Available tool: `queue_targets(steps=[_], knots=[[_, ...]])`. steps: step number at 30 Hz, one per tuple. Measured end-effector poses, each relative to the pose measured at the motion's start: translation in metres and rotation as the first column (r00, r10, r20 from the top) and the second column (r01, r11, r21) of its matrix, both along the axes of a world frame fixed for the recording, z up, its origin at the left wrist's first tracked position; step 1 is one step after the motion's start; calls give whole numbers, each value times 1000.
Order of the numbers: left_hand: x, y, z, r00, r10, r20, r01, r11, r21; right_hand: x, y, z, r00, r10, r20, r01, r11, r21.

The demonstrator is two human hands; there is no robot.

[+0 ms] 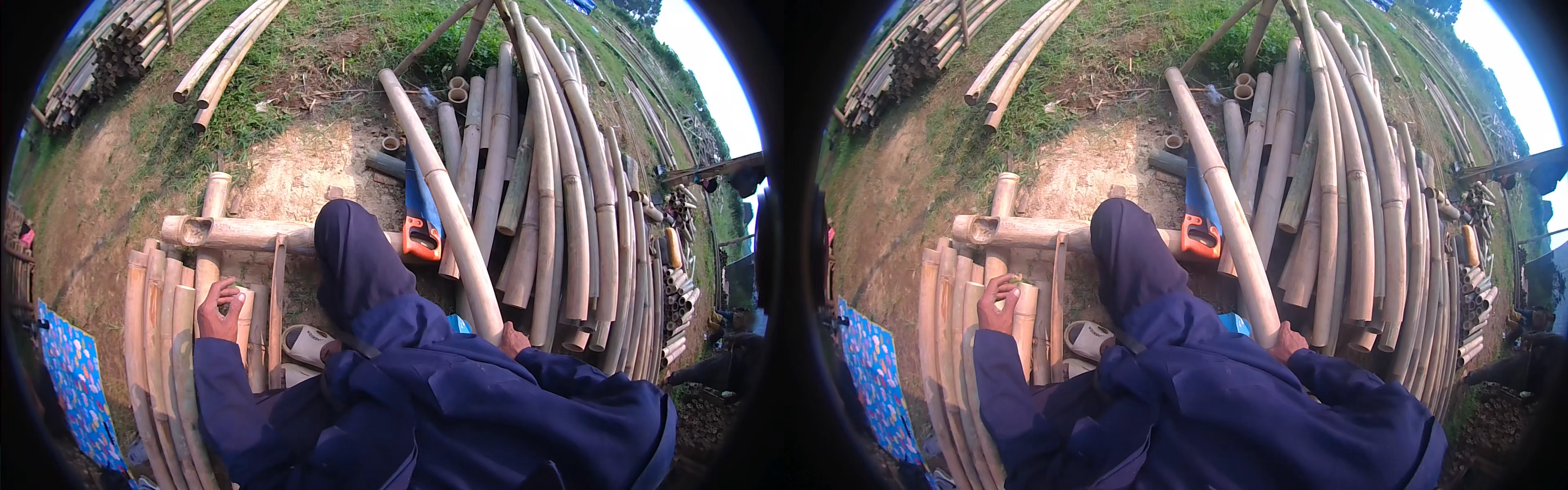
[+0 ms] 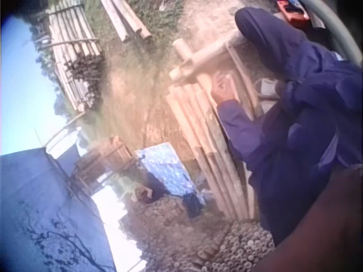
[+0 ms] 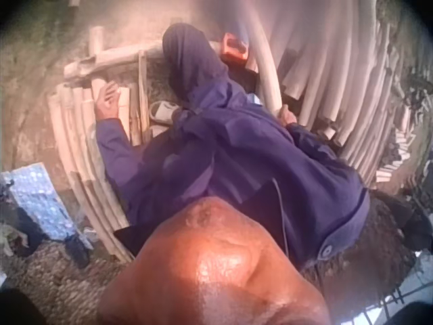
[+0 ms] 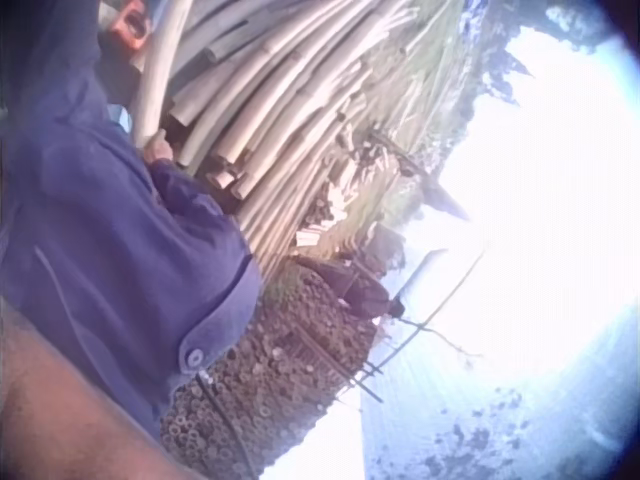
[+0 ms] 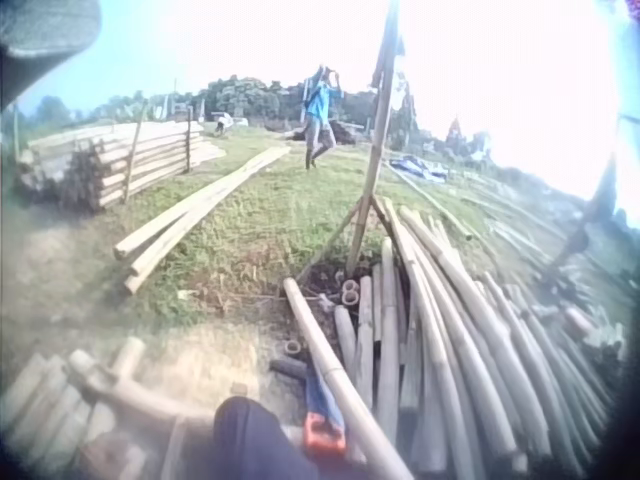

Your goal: The person sits on the ground and uses a hand saw to cut bamboo poles into shorter sections. They position each pole, saw through it, and then move the cut pieces aside.

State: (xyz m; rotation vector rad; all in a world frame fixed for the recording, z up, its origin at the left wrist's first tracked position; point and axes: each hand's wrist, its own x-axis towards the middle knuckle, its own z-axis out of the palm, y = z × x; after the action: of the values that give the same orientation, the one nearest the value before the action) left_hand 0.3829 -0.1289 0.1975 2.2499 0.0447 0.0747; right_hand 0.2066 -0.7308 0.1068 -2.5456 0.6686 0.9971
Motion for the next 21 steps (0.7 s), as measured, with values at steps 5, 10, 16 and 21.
queue_targets(steps=[5,10,16,21], knots=[[-12,19,-11,997,51,-50,-51,999,5,2,-4,-37,995,54,-89,-53,999,10],[-7,19,-18,995,44,-95,-42,999,21,5,6,-24,976,129,-173,-128,992,15],[-5,19,-25,987,56,-148,-59,998,-20,117,36,46,995,94,25,-89,985,-150],[10,10,-35,985,10,-173,-15,999,-31,218,69,-30,891,-34,454,107,985,-136]])
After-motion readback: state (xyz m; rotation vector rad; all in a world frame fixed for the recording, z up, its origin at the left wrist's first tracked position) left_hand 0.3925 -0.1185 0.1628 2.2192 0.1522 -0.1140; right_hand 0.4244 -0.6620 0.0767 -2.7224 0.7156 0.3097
